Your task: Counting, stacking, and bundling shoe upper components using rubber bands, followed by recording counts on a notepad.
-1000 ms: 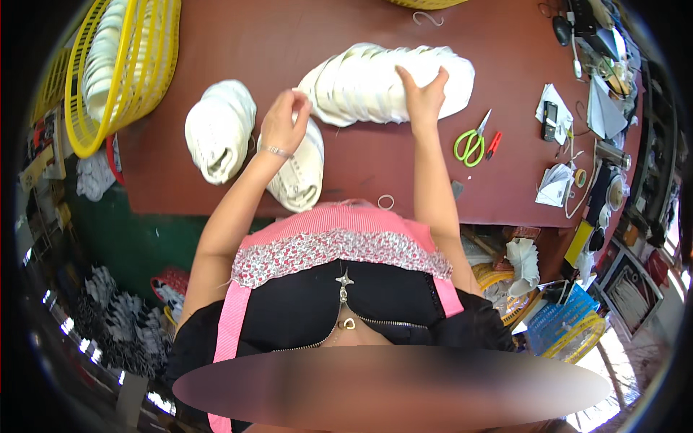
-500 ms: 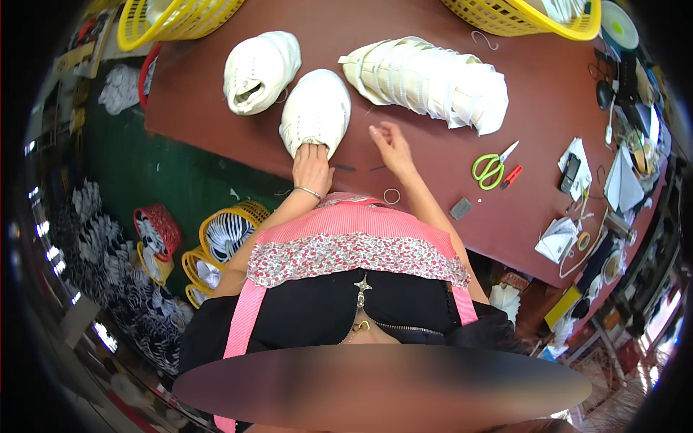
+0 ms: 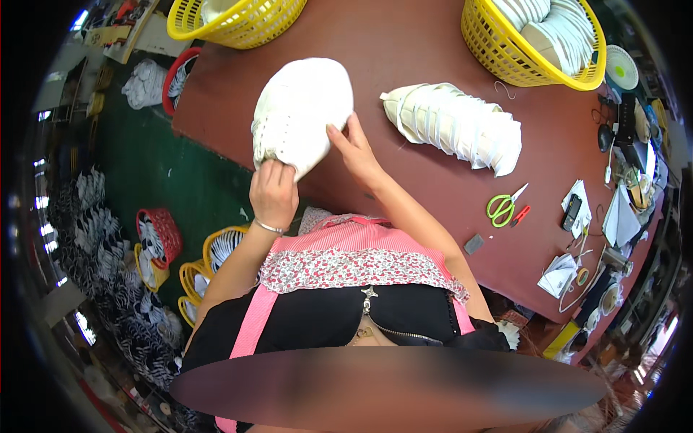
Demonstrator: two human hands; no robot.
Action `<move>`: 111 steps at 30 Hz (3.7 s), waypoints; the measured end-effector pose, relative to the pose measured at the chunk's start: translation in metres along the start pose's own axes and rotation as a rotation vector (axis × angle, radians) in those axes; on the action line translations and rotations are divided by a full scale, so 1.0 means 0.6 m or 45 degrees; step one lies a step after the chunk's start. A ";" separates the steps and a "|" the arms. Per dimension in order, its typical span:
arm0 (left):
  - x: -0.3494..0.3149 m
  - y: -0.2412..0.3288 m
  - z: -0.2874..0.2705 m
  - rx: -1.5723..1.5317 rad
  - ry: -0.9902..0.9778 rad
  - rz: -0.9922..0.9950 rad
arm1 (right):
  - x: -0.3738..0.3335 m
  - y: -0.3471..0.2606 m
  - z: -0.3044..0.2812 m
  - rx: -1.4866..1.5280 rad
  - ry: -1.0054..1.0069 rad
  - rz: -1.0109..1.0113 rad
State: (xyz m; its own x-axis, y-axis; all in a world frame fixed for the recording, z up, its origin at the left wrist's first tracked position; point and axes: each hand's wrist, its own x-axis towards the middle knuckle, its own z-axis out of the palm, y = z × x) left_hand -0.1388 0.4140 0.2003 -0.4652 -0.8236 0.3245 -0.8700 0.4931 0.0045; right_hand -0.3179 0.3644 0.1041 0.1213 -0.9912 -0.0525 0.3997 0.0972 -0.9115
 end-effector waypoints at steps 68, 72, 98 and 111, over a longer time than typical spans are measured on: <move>0.070 0.186 0.351 -1.660 -1.381 -1.581 | -0.463 -0.167 -0.588 0.068 0.127 0.344; 0.060 0.149 0.343 -1.966 -1.576 -1.344 | -0.375 -0.145 -0.479 -0.332 -0.042 0.748; 0.048 0.150 0.369 -2.563 -2.848 -1.092 | -0.364 -0.076 -0.292 0.926 0.283 1.043; 0.100 0.161 0.356 -2.575 -2.825 -0.979 | -0.351 -0.089 -0.273 0.889 0.344 1.146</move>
State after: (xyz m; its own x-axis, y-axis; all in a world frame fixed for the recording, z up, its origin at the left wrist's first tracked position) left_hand -0.2855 0.3520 0.0184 -0.7928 0.4778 -0.3784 -0.5152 -0.8571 -0.0030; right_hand -0.5136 0.5532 0.0972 0.4517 -0.5180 -0.7264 0.6901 0.7189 -0.0835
